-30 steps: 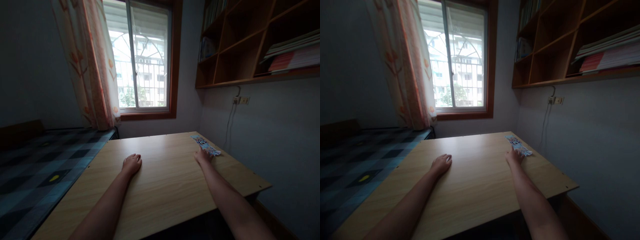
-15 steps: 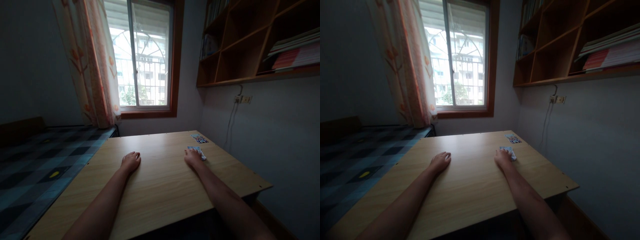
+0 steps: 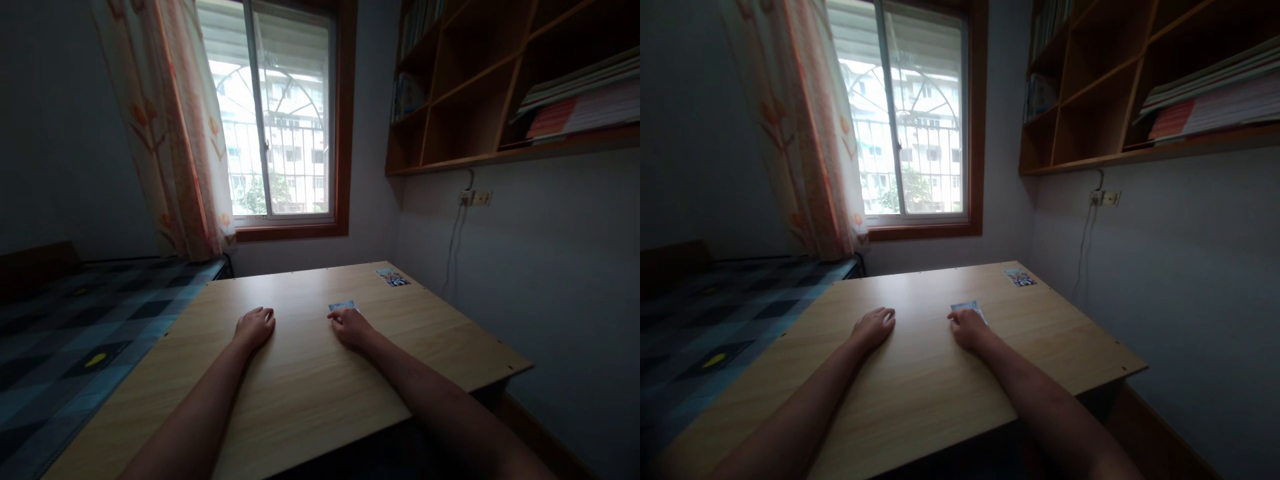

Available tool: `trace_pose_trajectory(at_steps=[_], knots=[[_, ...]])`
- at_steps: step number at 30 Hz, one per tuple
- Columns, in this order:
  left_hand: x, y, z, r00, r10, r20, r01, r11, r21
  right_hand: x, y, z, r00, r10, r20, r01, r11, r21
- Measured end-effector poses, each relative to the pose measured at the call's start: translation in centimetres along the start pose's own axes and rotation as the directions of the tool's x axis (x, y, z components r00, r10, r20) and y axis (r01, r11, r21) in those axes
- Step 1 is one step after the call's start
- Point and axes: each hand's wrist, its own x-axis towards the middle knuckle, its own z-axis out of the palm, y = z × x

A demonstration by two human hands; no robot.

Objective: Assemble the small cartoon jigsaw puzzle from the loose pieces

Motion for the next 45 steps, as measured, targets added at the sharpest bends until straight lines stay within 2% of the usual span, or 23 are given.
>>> trace_pose_trajectory(at_steps=[5, 8, 11, 15, 17, 20, 23, 26, 28, 33, 45], knots=[[-0.1, 0.2, -0.3, 1.000, -0.011, -0.003, 0.011, 1.000, 0.000, -0.5, -2.3, 1.3, 0.993, -0.119, 0.011, 0.116, 0.982, 0.152], [-0.1, 0.2, -0.3, 1.000, -0.015, 0.008, 0.015, 1.000, 0.009, -0.9, -2.9, 2.0, 0.968, -0.252, 0.015, 0.240, 0.937, 0.254], [-0.1, 0.2, -0.3, 1.000, -0.018, 0.007, 0.017, 1.000, 0.013, -1.1, -2.9, 2.2, 0.936, -0.351, -0.030, 0.340, 0.879, 0.334], [-0.1, 0.2, -0.1, 1.000, -0.021, 0.013, 0.021, 1.000, 0.020, -0.9, -1.9, 1.1, 0.928, -0.359, -0.099, 0.371, 0.877, 0.304], [-0.1, 0.1, 0.0, 1.000, -0.023, 0.014, 0.023, 1.000, 0.015, -0.5, -1.0, 0.3, 0.937, -0.321, -0.139, 0.347, 0.905, 0.248], [-0.1, 0.1, 0.1, 0.999, -0.031, 0.013, 0.031, 1.000, 0.004, 0.2, 1.0, -0.7, 0.956, -0.196, -0.218, 0.233, 0.959, 0.161], [0.1, 0.0, 0.2, 0.999, -0.031, 0.021, 0.031, 0.999, 0.005, 0.8, 3.2, -1.1, 0.969, 0.005, -0.248, 0.025, 0.993, 0.115], [0.2, -0.1, 0.3, 1.000, -0.020, 0.020, 0.020, 1.000, 0.003, 1.2, 4.7, -1.0, 0.951, 0.225, -0.214, -0.214, 0.974, 0.076], [0.3, -0.2, 0.3, 1.000, -0.012, 0.009, 0.012, 1.000, -0.004, 1.3, 5.1, -0.8, 0.940, 0.283, -0.190, -0.289, 0.957, -0.006], [0.3, -0.2, 0.3, 1.000, 0.002, 0.011, -0.002, 1.000, -0.005, 1.4, 4.7, -0.5, 0.965, 0.213, -0.152, -0.240, 0.951, -0.193], [0.0, 0.0, -0.2, 0.999, -0.002, 0.047, 0.002, 1.000, 0.006, 1.6, 5.5, 0.0, 0.975, 0.186, -0.121, -0.206, 0.960, -0.188]])
